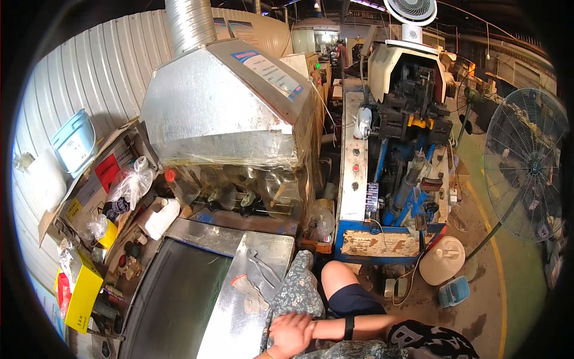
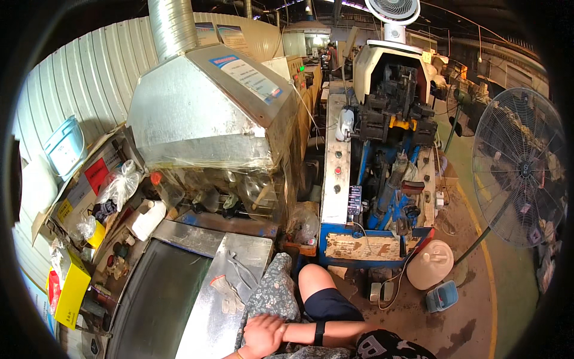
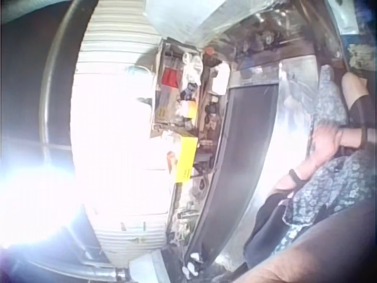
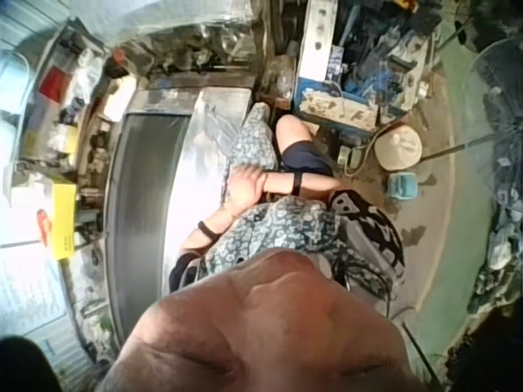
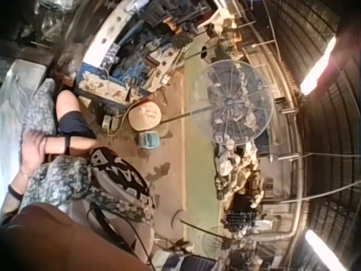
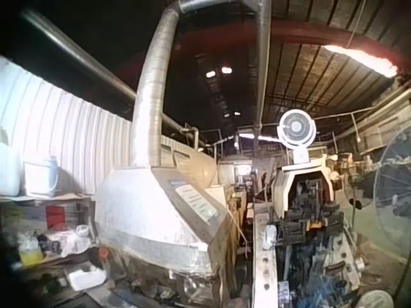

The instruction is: Processing and inspecting shoe components at a factory station.

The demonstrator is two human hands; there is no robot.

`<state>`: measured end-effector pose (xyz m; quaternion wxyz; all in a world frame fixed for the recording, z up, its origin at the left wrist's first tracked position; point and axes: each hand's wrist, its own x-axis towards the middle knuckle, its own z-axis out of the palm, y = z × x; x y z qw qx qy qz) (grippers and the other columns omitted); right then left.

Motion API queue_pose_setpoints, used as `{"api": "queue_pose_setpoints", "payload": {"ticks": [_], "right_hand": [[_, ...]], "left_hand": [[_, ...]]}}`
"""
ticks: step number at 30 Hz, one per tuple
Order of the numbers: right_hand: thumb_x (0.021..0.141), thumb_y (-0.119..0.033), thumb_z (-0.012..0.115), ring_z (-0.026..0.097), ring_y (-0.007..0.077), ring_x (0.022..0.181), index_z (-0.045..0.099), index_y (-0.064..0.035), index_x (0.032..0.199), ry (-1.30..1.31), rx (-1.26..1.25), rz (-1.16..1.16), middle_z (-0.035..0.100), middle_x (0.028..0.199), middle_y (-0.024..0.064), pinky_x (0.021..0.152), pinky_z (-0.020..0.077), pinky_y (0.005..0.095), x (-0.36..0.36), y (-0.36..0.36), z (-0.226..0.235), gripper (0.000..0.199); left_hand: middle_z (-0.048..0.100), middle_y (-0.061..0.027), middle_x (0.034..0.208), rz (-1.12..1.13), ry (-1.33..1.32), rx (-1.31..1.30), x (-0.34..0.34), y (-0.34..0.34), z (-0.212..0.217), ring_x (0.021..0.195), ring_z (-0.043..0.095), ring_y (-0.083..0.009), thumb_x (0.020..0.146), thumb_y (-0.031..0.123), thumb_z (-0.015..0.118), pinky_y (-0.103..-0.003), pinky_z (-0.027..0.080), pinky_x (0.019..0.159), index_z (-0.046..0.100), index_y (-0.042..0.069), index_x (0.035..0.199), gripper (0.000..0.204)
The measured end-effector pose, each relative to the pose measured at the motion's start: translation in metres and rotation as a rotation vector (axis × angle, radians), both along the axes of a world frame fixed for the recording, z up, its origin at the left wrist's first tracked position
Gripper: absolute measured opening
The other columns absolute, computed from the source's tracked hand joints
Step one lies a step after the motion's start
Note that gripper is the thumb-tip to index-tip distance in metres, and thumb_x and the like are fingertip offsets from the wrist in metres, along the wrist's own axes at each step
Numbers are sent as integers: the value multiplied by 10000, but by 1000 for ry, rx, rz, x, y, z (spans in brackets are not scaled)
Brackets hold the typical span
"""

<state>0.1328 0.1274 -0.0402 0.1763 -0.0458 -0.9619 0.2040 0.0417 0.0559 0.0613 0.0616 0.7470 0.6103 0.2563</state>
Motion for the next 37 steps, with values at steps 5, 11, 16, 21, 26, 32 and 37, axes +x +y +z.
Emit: {"api": "queue_pose_setpoints", "payload": {"ticks": [5, 11, 16, 21, 26, 32, 37], "right_hand": [[951, -218, 563, 605, 253, 1076, 612, -33, 1239, -52, -509, 109, 664, 1182, 114, 970, 475, 360, -14, 11, 32, 346], [1029, -347, 494, 617, 237, 1114, 512, 3, 1342, 214, -1944, 95, 626, 1258, 152, 952, 498, 370, -7, 61, 100, 471], [1011, -524, 397, 548, 321, 1209, 514, -59, 1351, 313, -2275, 381, 591, 1301, 162, 1027, 441, 419, 4, 59, 118, 587], [1008, -505, 408, 543, 303, 1217, 509, -114, 1364, 634, -2317, 344, 589, 1295, 144, 1044, 427, 407, -18, 43, 121, 538], [1006, -487, 420, 537, 285, 1226, 504, -169, 1377, 639, -2158, 942, 587, 1289, 126, 1062, 413, 395, -9, 44, 125, 496], [991, -409, 484, 368, 245, 1384, 286, -156, 1523, 242, -1842, 346, 371, 1503, 97, 1151, 336, 421, 14, 43, 115, 621], [1003, -422, 458, 220, 316, 1456, 125, -189, 1569, -23, -1298, 214, 110, 1611, 108, 1170, 293, 409, 17, 20, 113, 697]], "left_hand": [[625, -174, 1212, -382, 212, -411, 38, 27, 22, 1072, 618, -309, 928, 367, 525, -416, 472, 952, 531, 58, 1354, 527], [554, -146, 1375, -708, -18, 341, 31, 45, 34, 1207, 555, -280, 980, 324, 516, -396, 399, 1058, 474, 60, 1413, 509], [435, -190, 1482, -452, -1677, -318, -2, 46, 36, 1269, 502, -359, 1042, 365, 411, -469, 373, 1081, 355, 122, 1498, 520], [249, -287, 1552, -766, -2658, -435, 5, 65, 47, 1360, 382, -469, 1048, 441, 335, -631, 296, 1101, 217, 321, 1547, 527], [95, -208, 1616, -364, -1745, 34, 20, 51, 62, 1365, 402, -434, 1010, 165, 497, -553, 399, 1072, 88, 201, 1574, 697], [537, -240, 1344, -172, -260, 199, -8, 44, 92, 1349, 411, -432, 892, 298, 641, -512, 349, 1104, 574, -28, 1280, 511], [572, -201, 1295, -263, -36, -401, 28, 27, 103, 1272, 490, -386, 833, 526, 635, -572, 305, 1104, 615, 35, 1256, 648]]}}
